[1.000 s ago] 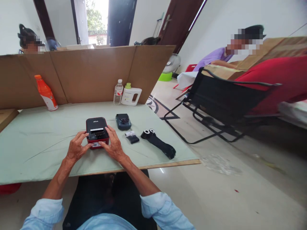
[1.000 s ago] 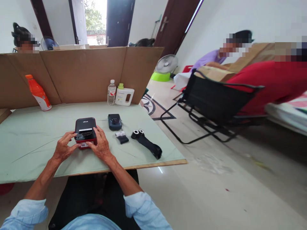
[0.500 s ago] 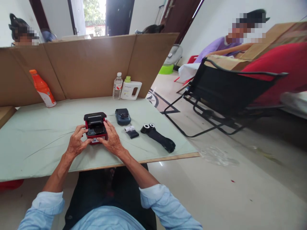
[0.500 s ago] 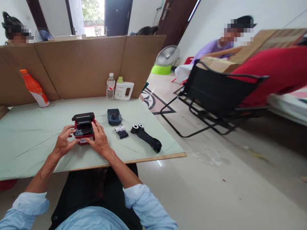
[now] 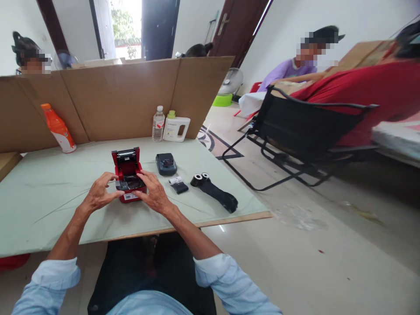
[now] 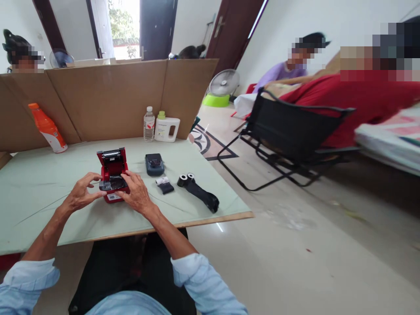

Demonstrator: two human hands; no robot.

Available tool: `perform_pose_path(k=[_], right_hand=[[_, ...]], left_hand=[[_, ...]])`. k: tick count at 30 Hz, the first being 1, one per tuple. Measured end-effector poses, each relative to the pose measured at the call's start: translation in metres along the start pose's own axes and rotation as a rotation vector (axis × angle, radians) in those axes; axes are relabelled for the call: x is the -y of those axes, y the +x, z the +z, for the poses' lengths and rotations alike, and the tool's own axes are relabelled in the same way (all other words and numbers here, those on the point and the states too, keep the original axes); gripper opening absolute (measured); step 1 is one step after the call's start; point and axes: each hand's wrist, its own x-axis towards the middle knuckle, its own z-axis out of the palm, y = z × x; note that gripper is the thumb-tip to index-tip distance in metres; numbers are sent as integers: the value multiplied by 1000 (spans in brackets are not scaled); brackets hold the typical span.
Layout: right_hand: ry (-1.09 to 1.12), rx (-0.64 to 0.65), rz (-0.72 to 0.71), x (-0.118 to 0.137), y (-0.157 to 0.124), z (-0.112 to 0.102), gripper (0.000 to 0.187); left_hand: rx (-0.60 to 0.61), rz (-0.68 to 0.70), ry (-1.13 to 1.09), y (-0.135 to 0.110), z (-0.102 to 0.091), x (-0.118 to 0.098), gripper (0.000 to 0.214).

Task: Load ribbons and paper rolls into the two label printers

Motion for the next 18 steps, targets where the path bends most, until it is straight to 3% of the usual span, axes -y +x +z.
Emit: perform_pose_path(k=[4, 9, 14, 18], right_hand=[[19, 28, -55, 4, 15, -5, 48], [38, 60, -69, 8, 43, -10, 12], [61, 111, -25, 21, 84, -26, 16], [318, 91, -3, 36, 115, -48, 21]], left_hand=[[-4, -75, -80, 7, 2, 2, 39], [-22, -82, -75, 14, 6, 5, 38], [-55, -94, -60, 30, 2, -1, 46], [-76, -63, -123, 49, -2, -16, 47]])
